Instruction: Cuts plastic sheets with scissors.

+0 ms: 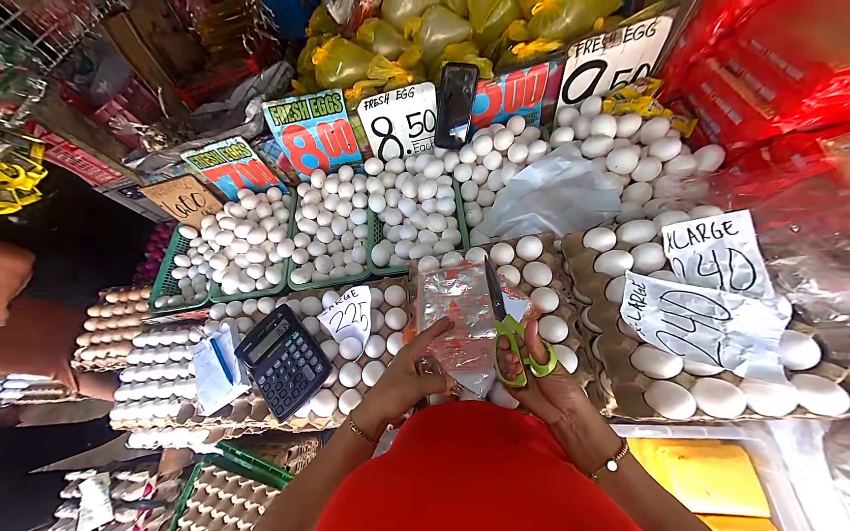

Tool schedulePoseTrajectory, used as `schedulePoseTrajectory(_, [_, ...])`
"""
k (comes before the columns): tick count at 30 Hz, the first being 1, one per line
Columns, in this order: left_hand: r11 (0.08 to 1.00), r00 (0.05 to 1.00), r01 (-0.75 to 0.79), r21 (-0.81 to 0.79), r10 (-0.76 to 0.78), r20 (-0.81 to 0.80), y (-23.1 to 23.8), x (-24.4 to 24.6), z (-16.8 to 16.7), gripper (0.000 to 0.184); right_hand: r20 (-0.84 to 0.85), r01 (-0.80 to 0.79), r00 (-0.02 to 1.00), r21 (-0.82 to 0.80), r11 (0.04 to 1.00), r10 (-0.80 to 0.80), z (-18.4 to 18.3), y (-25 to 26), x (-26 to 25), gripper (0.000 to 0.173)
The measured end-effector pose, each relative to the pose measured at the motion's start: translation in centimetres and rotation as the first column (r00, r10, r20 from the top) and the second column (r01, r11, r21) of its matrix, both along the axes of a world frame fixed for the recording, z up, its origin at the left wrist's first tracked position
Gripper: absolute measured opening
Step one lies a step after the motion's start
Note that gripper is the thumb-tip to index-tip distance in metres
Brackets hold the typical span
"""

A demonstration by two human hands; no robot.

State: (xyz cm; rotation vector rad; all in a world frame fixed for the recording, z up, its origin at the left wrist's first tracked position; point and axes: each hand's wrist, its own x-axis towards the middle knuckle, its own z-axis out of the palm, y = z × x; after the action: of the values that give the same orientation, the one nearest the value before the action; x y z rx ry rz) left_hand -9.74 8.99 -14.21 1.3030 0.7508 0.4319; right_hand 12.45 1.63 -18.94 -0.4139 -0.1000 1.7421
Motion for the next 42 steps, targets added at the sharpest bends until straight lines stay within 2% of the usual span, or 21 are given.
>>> schedulePoseTrajectory(6, [0.999, 1.0, 0.028, -0.024, -0.027, 0.013, -0.4, 0.0, 0.3, 0.089, -0.011, 0.02, 1.0, 0.022, 1.0, -0.02, 0.1, 0.4, 0.2, 0.041])
schedulePoseTrajectory(9, [0.997, 0.998, 0.066, -0.032, -0.065, 0.015, -0.6, -0.5, 0.8, 0.089, 0.027, 0.086, 0.996, 0.015, 0.996, -0.086, 0.0, 0.7, 0.8, 0.039])
schedulePoseTrajectory(11, [0.994, 0.995, 0.1, -0.041, -0.099, 0.011, -0.4, -1.2, 0.9, 0.089, 0.107, 0.152, 0.982, 0.016, 0.988, -0.153, 0.2, 0.8, 2.0, 0.038])
schedulePoseTrajectory(13, [0.992, 0.992, 0.121, -0.038, -0.12, 0.03, 0.4, -2.3, 1.0, 0.085, 0.31, 0.191, 0.93, 0.056, 0.98, -0.199, 0.4, 0.9, 3.4, 0.037])
schedulePoseTrajectory(15, [0.988, 0.988, 0.149, -0.039, -0.147, 0.057, 1.6, -3.3, 1.2, 0.078, 0.618, 0.179, 0.759, 0.109, 0.978, -0.208, 0.7, 0.9, 4.5, 0.029])
schedulePoseTrajectory(17, [0.985, 0.985, 0.169, -0.04, -0.167, 0.044, 3.0, -4.0, 1.7, 0.071, 0.845, 0.139, 0.502, 0.132, 0.981, -0.185, 0.7, 1.2, 5.3, 0.022])
schedulePoseTrajectory(20, [0.971, 0.97, 0.241, -0.011, -0.241, -0.036, 5.4, -4.8, 2.5, 0.064, 0.986, 0.078, 0.147, 0.067, 0.995, -0.078, 1.7, 2.2, 6.1, 0.037])
schedulePoseTrajectory(22, [0.952, 0.945, 0.305, -0.009, -0.304, -0.119, 6.8, -4.9, 3.5, 0.059, 1.0, 0.047, -0.02, 0.0, 0.999, 0.001, 2.4, 3.3, 6.3, 0.044])
schedulePoseTrajectory(24, [0.943, 0.913, 0.332, 0.019, -0.316, -0.257, 8.0, -4.6, 4.4, 0.052, 0.991, 0.033, -0.121, -0.057, 0.998, 0.06, 3.1, 4.6, 6.0, 0.044])
schedulePoseTrajectory(27, [0.886, 0.834, 0.437, 0.156, -0.335, -0.439, 10.6, -4.3, 4.3, 0.054, 0.965, 0.023, -0.242, -0.102, 0.995, 0.104, 3.3, 6.1, 5.0, 0.038])
schedulePoseTrajectory(31, [0.819, 0.764, 0.468, 0.331, -0.188, -0.617, 12.1, -3.3, 5.0, 0.049, 0.914, 0.044, -0.386, -0.119, 0.992, 0.127, 3.2, 7.0, 3.7, 0.041])
schedulePoseTrajectory(34, [0.71, 0.737, 0.452, 0.539, 0.043, -0.674, 11.6, -2.3, 5.1, 0.033, 0.909, 0.059, -0.401, -0.096, 0.994, 0.111, 3.5, 6.9, 3.0, 0.038])
schedulePoseTrajectory(36, [0.64, 0.779, 0.349, 0.684, 0.208, -0.592, 10.4, -1.2, 4.6, 0.031, 0.927, 0.058, -0.363, -0.077, 0.995, 0.093, 3.9, 6.9, 2.9, 0.037])
schedulePoseTrajectory(37, [0.627, 0.819, 0.281, 0.727, 0.238, -0.522, 9.4, -0.5, 4.6, 0.029, 0.944, 0.058, -0.326, -0.041, 0.997, 0.057, 4.0, 6.9, 2.9, 0.036])
schedulePoseTrajectory(38, [0.661, 0.869, 0.223, 0.716, 0.198, -0.453, 8.0, 0.2, 4.6, 0.026, 0.961, 0.06, -0.274, 0.0, 0.998, 0.016, 4.2, 7.0, 2.8, 0.035])
schedulePoseTrajectory(39, [0.744, 0.922, 0.2, 0.637, 0.077, -0.38, 6.5, 0.9, 4.4, 0.025, 0.977, 0.066, -0.209, 0.047, 0.997, -0.032, 4.5, 7.0, 2.7, 0.035])
schedulePoseTrajectory(40, [0.852, 0.957, 0.22, 0.475, -0.094, -0.273, 5.1, 1.7, 4.0, 0.028, 0.988, 0.076, -0.132, 0.093, 0.993, -0.082, 4.8, 7.1, 2.5, 0.034])
schedulePoseTrajectory(41, [0.926, 0.961, 0.269, 0.264, -0.237, -0.145, 3.9, 2.6, 3.4, 0.034, 0.991, 0.085, -0.044, 0.129, 0.988, -0.126, 5.2, 7.1, 2.3, 0.034])
schedulePoseTrajectory(42, [0.95, 0.951, 0.308, 0.057, -0.307, -0.025, 2.8, 3.5, 2.6, 0.04, 0.986, 0.091, 0.046, 0.154, 0.984, -0.159, 5.8, 7.1, 2.1, 0.032])
